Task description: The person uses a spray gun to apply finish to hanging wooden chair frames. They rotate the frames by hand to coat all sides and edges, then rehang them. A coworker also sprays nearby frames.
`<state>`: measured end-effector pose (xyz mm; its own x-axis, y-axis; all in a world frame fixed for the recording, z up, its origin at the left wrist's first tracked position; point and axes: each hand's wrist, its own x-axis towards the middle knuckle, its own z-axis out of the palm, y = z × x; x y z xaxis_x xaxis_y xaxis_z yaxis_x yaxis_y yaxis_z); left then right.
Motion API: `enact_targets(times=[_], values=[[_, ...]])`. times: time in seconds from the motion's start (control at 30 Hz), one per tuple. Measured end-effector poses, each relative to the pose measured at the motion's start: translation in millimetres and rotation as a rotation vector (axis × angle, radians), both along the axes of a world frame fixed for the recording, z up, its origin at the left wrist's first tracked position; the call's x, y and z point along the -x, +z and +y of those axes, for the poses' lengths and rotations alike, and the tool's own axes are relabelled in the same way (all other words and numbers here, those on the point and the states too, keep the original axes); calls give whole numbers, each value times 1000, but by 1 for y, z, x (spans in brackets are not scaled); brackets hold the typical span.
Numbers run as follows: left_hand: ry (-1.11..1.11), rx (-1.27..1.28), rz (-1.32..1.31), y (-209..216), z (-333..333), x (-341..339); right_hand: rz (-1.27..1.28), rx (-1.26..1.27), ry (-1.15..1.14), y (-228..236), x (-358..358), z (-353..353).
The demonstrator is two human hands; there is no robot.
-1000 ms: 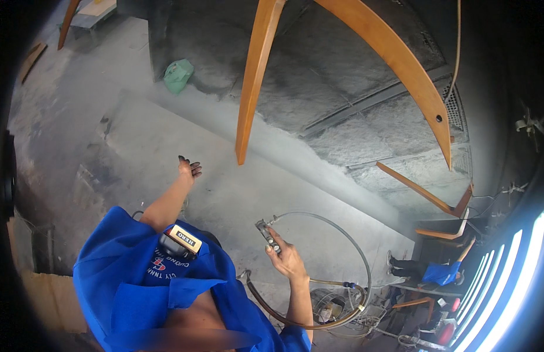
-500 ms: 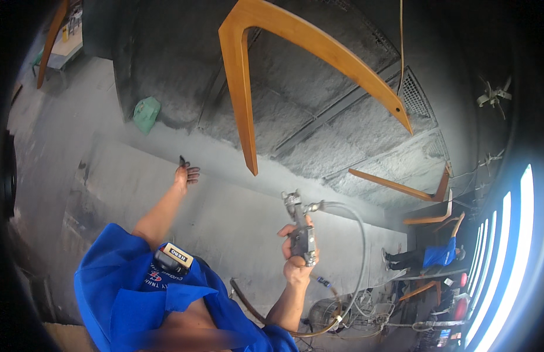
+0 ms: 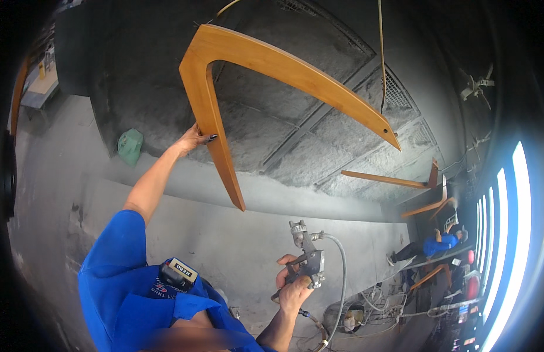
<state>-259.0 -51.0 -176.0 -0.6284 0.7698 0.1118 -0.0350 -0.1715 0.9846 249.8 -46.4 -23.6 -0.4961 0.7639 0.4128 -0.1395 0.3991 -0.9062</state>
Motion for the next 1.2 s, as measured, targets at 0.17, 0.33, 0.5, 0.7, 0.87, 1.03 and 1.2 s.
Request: enact_targets(times=[0.17,0.33,0.5,0.7,0.87,1.03,1.2], values=[[187,-84,1,-8,-12,-40,29,-5,51,6,23,0],[452,24,149,-8,15,-94,52,-6,279,45,55,21],[504,-4,146,-2,24,-128,73,-107,676,61,62,21],[518,46,103,-4,31,-129,83,28,303,67,31,69],[491,-199,40,-12,35,-115,351,-7,52,85,-16,135],[478,-75,88,-16,22,-85,384,12,-226,84,-40,164],[514,-178,128,-22,33,-64,384,34,-334,73,-41,164]])
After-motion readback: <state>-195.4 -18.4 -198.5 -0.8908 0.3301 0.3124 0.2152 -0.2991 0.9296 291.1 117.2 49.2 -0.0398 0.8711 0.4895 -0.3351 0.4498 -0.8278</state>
